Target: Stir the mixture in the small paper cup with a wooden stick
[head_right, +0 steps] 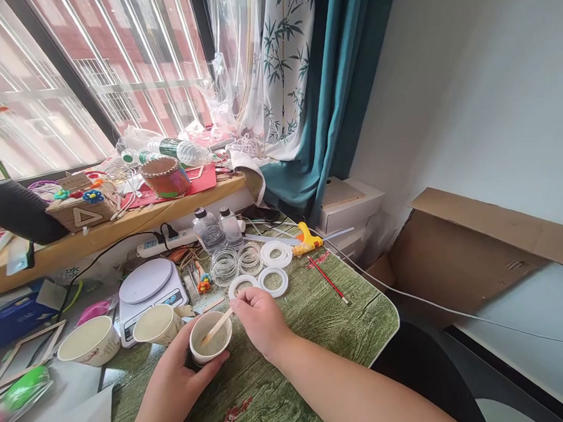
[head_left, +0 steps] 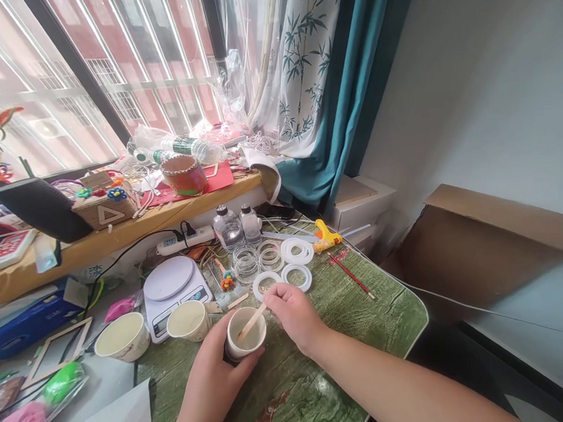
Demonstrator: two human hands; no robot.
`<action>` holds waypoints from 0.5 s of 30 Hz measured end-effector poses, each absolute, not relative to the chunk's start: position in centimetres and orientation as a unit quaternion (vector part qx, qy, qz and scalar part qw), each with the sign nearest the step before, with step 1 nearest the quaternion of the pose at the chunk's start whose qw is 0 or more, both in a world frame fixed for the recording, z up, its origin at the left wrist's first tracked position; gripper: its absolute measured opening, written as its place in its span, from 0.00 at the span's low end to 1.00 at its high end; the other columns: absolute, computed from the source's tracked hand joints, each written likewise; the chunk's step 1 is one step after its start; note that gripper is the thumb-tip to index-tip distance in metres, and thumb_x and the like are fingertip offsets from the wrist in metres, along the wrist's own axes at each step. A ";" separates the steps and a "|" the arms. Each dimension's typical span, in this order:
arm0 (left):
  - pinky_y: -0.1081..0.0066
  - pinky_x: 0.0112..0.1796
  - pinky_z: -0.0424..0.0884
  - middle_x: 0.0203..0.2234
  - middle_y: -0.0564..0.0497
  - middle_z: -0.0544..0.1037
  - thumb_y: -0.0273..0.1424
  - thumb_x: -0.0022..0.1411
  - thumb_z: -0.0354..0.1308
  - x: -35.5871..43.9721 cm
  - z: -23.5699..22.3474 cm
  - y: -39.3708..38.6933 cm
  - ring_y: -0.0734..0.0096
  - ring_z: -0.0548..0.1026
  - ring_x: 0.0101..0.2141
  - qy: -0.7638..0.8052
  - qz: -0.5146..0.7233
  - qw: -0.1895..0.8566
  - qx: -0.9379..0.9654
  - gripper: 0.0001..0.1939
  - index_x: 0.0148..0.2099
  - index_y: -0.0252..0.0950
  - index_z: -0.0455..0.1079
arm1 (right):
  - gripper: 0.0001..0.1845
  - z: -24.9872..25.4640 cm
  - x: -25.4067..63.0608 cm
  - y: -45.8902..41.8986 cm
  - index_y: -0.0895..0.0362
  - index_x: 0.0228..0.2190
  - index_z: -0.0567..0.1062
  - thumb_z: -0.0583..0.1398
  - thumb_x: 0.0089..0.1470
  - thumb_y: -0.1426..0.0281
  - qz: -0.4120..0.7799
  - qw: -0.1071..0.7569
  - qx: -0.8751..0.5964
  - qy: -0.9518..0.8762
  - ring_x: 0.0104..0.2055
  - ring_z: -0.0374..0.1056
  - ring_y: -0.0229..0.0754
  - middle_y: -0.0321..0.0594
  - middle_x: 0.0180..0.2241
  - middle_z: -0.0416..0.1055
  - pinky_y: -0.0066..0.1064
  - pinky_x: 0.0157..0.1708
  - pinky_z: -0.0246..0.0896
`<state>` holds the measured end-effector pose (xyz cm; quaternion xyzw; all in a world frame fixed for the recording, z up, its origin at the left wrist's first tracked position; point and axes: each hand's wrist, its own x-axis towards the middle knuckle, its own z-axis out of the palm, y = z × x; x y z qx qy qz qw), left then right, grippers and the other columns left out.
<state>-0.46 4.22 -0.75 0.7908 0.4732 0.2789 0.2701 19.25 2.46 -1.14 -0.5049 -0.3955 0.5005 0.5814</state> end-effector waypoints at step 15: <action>0.48 0.57 0.75 0.57 0.43 0.81 0.42 0.59 0.68 -0.7 -0.7 4.2 0.45 0.78 0.58 0.477 0.265 0.277 0.791 0.29 0.61 0.42 0.72 | 0.14 1.9 20.2 1.5 0.54 0.26 0.69 0.59 0.63 0.62 0.369 0.604 -0.499 -0.500 0.25 0.57 0.37 0.31 0.22 0.61 0.30 0.28 0.53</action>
